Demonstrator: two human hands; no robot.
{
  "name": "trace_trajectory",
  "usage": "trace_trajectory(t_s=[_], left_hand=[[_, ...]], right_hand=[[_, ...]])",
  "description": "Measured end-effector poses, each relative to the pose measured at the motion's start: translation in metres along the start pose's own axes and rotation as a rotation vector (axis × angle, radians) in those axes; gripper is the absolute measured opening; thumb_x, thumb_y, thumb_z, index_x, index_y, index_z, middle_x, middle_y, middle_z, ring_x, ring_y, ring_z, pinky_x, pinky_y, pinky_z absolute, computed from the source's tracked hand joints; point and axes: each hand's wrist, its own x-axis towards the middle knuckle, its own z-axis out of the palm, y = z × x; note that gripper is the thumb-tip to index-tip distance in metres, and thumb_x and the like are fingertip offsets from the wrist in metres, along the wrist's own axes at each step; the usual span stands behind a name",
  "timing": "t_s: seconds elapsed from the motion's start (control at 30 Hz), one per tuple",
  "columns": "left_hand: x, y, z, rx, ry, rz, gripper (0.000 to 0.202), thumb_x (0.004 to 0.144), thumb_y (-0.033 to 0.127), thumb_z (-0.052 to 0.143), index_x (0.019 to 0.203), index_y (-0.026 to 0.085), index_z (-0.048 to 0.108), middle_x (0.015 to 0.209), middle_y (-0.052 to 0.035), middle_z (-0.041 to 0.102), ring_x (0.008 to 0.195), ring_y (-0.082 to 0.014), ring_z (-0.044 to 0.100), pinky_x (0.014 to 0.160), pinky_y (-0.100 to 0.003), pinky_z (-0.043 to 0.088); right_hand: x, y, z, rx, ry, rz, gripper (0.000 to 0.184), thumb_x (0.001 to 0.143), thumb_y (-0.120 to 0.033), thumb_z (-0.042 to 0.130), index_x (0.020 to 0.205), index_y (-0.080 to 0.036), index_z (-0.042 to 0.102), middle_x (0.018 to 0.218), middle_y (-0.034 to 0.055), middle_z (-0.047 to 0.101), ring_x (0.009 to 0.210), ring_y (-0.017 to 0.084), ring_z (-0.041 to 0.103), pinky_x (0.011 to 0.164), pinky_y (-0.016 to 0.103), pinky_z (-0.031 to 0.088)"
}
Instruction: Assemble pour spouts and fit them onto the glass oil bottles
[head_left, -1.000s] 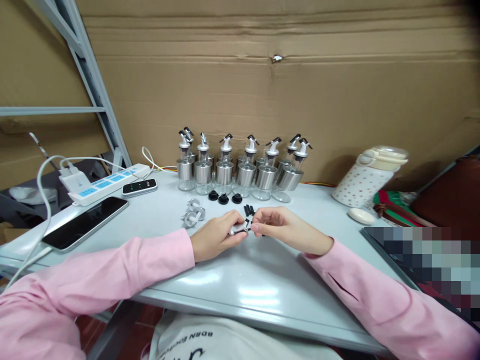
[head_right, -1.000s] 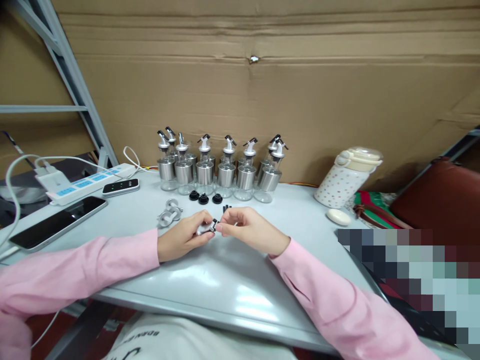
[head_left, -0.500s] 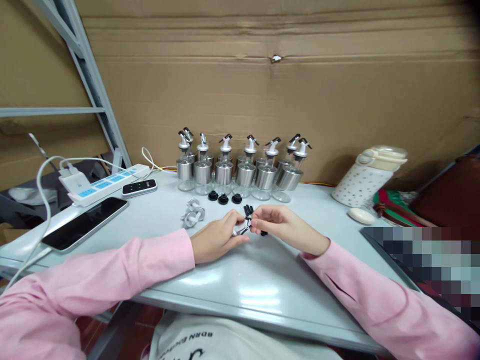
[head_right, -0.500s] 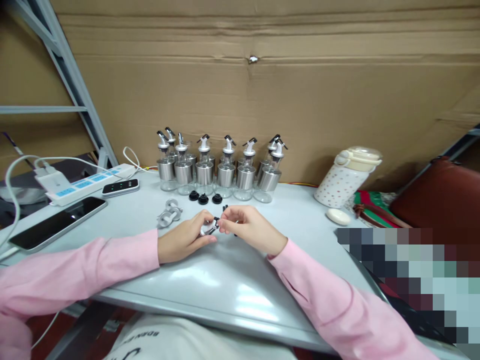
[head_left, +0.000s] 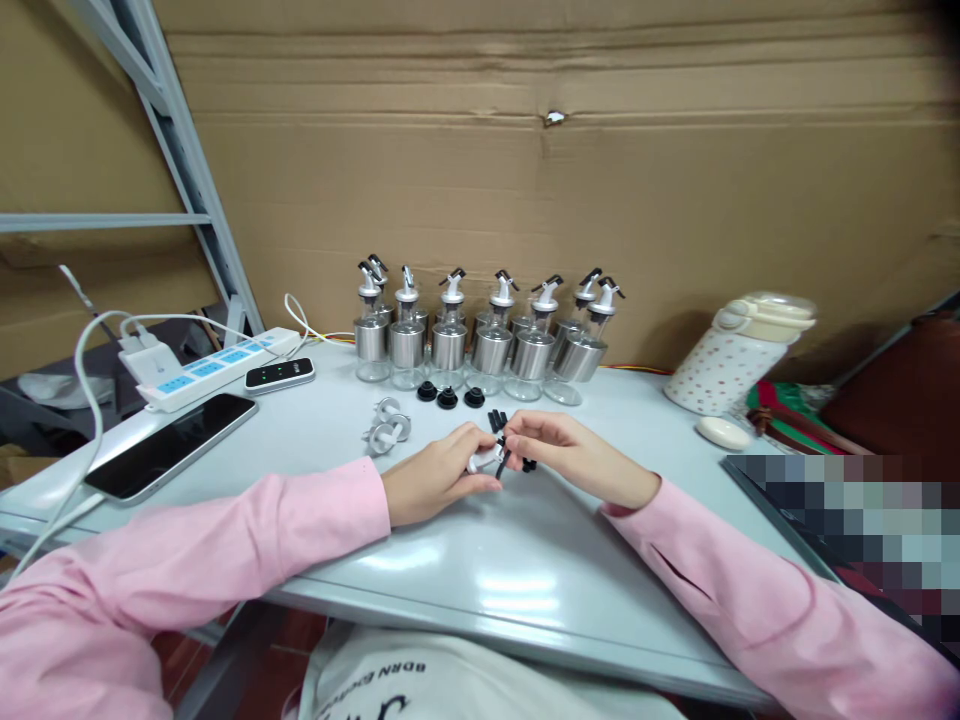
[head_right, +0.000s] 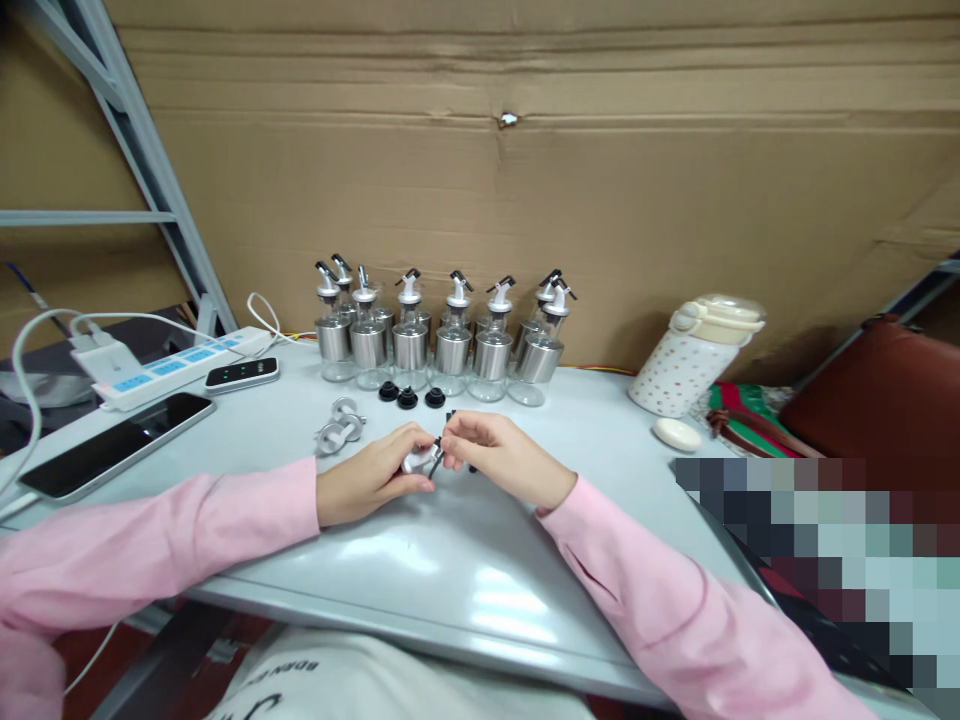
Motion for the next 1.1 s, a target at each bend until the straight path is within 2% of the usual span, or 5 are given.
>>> trace_trajectory(t_s=[0.2, 0.63, 0.93, 1.1], left_hand=[[-0.0012, 0.0003, -0.0006, 0.034, 0.007, 0.015, 0.026, 0.086, 0.035, 0.047, 0.104, 0.017, 0.042, 0.096, -0.0046, 0.047, 0.078, -0.0144, 0.050, 0.072, -0.027, 0.042], [-0.0003, 0.0001, -0.0020, 0.004, 0.013, 0.051, 0.021, 0.085, 0.034, 0.049, 0.097, 0.016, 0.045, 0.093, -0.0041, 0.050, 0.085, -0.0155, 0.050, 0.080, -0.026, 0.039], [0.0002, 0.0011, -0.0025, 0.042, -0.005, 0.073, 0.022, 0.086, 0.039, 0.045, 0.091, 0.017, 0.045, 0.086, -0.0019, 0.045, 0.073, -0.0136, 0.045, 0.070, -0.025, 0.038], [-0.0012, 0.0039, -0.0029, 0.063, -0.027, 0.056, 0.023, 0.088, 0.039, 0.040, 0.093, 0.017, 0.044, 0.088, -0.0026, 0.045, 0.075, -0.0141, 0.045, 0.072, -0.026, 0.038]], right_hand=[[0.0009, 0.0008, -0.0019, -0.010, -0.016, 0.012, 0.036, 0.074, -0.052, 0.053, 0.074, -0.016, 0.052, 0.066, 0.0011, 0.056, 0.064, 0.013, 0.050, 0.068, 0.029, 0.040], [-0.0003, 0.0027, -0.0008, -0.130, -0.042, 0.064, 0.035, 0.074, -0.050, 0.054, 0.072, -0.016, 0.052, 0.064, 0.0005, 0.054, 0.061, 0.013, 0.048, 0.064, 0.028, 0.037], [-0.0015, 0.0003, 0.0025, -0.272, -0.077, -0.011, 0.032, 0.084, -0.040, 0.042, 0.067, -0.016, 0.054, 0.067, 0.0024, 0.058, 0.064, 0.013, 0.050, 0.065, 0.026, 0.040], [-0.0012, 0.0009, 0.0026, -0.348, -0.044, -0.057, 0.031, 0.084, -0.038, 0.041, 0.066, -0.016, 0.054, 0.063, 0.0012, 0.057, 0.059, 0.012, 0.046, 0.059, 0.025, 0.037]])
